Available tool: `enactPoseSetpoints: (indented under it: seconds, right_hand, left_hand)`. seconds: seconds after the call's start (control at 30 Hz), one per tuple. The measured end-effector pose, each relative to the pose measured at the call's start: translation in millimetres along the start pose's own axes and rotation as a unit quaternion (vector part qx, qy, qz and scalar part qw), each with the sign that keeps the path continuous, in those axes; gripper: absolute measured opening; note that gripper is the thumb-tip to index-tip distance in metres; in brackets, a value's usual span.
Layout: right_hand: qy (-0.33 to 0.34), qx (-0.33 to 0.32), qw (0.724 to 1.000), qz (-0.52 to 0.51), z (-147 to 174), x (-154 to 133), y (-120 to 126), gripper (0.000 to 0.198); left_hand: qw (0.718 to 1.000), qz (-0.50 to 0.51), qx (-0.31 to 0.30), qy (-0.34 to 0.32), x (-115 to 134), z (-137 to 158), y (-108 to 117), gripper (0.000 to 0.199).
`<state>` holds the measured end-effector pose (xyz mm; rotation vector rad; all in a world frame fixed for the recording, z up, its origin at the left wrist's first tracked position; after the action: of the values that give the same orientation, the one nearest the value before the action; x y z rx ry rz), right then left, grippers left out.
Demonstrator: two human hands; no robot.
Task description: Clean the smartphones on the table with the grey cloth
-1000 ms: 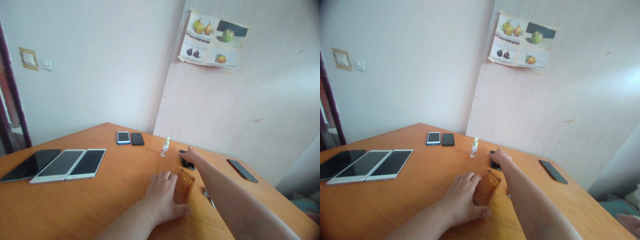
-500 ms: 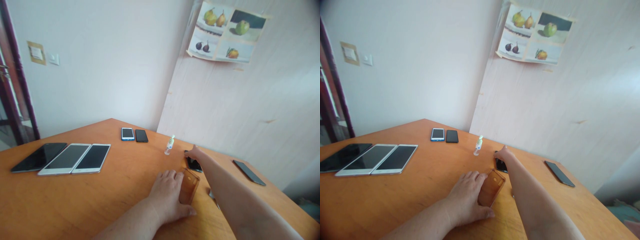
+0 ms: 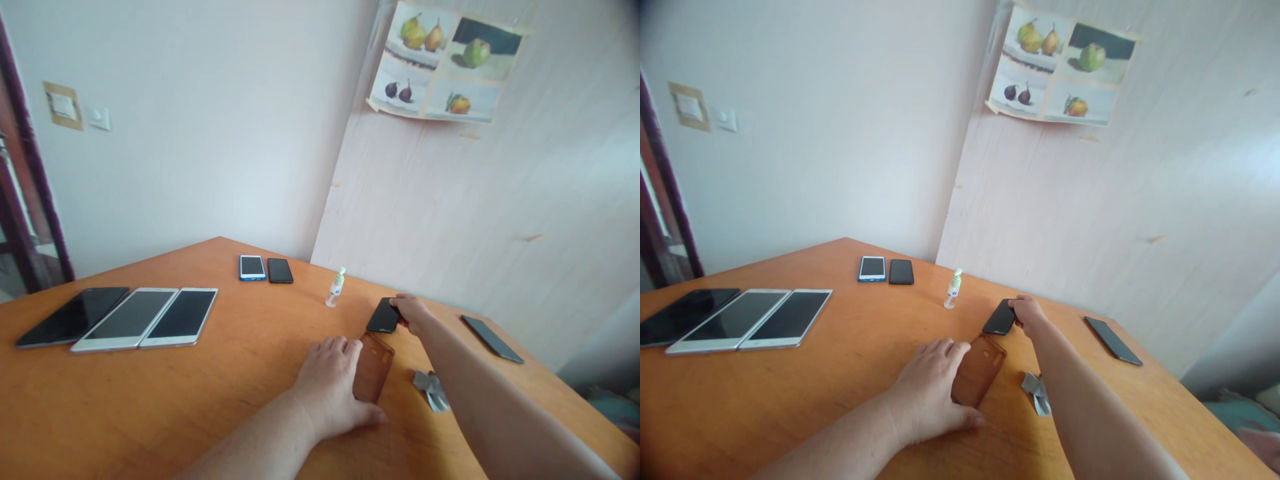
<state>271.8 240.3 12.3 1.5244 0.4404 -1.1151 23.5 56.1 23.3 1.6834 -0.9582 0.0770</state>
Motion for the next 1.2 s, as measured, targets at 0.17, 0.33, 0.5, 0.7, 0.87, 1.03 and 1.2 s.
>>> enactPoseSetpoints:
  seconds: [0.17,0.33,0.5,0.7,0.87,1.03,1.2]
  right_hand:
    - [0.057,0.026,0.992,-0.109,27,-2,26,0.033]
    - [0.110,0.025,0.979,-0.168,69,3,31,0.036]
    - [0.147,0.021,0.971,-0.189,95,7,30,0.042]
    - [0.166,0.007,0.966,-0.200,102,11,28,0.044]
    - [0.185,-0.017,0.966,-0.180,112,6,18,0.040]
    - [0.200,-0.058,0.972,-0.110,121,4,2,0.030]
    - [0.212,-0.070,0.974,-0.025,113,11,-8,0.026]
  left_hand:
    - [1.000,0.012,0.002,0.006,-1,-1,1,0.096]
    - [0.999,0.040,-0.007,0.015,-4,1,4,0.109]
    - [0.997,0.067,-0.024,0.035,-12,2,6,0.105]
    - [0.994,0.081,-0.044,0.059,-16,1,5,0.107]
    - [0.994,0.089,-0.042,0.056,-14,2,6,0.106]
    - [0.994,0.087,-0.039,0.052,-12,2,8,0.094]
    - [0.994,0.083,-0.038,0.053,-12,1,8,0.088]
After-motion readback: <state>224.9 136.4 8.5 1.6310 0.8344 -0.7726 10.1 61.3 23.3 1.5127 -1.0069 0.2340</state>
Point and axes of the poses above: each hand's wrist, its own z-axis away from the middle knuckle, its own y-axis out of the back of the hand, x = y × z, the point moved 6 cm from there along -z, towards the middle knuckle, and after that the axes turned 4 degrees about z, right-handed, at the moved point
